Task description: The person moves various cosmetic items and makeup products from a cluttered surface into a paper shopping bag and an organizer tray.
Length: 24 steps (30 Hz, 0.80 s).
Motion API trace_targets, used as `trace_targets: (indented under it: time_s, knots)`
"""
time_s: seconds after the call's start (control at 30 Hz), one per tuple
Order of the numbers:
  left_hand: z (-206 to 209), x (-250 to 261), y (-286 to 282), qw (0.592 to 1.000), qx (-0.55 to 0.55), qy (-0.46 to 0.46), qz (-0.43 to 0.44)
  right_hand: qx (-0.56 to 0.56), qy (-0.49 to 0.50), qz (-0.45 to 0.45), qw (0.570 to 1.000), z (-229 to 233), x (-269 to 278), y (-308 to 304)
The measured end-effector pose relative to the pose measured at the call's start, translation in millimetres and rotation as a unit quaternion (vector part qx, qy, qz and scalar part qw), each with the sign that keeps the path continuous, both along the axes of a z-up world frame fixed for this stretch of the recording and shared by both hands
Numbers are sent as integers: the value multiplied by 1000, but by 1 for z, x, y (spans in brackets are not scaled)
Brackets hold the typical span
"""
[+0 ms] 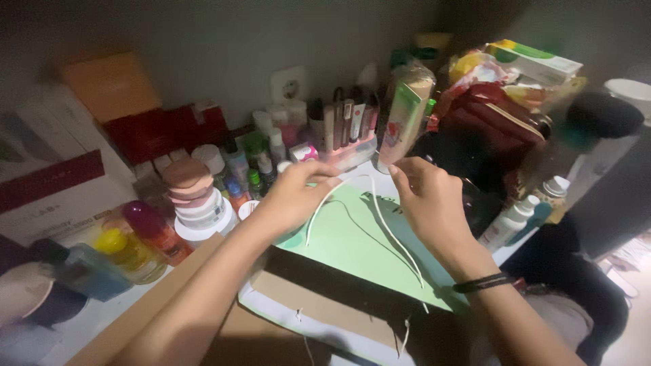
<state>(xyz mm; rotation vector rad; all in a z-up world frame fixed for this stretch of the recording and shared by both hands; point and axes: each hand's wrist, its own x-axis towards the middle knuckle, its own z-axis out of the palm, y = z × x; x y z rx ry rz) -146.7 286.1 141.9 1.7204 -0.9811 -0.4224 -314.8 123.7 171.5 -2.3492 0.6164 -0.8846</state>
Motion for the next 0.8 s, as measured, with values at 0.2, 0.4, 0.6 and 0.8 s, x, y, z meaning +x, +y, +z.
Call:
trace_targets:
  time_s: [0.2, 0.4, 0.6, 0.8]
  knots:
    - [22, -32, 58, 967, -20, -200, 158, 24, 23, -37, 999, 8, -28, 13]
    - [36, -56, 107, 939, -59, -277, 194, 41, 24, -52, 998, 12, -52, 23]
    - [35, -77, 141, 941, -34, -285, 178, 11, 9, -68, 998, 16, -81, 26]
    - [16, -87, 148, 968, 79, -156, 179, 22, 1, -112, 993, 28, -120, 45]
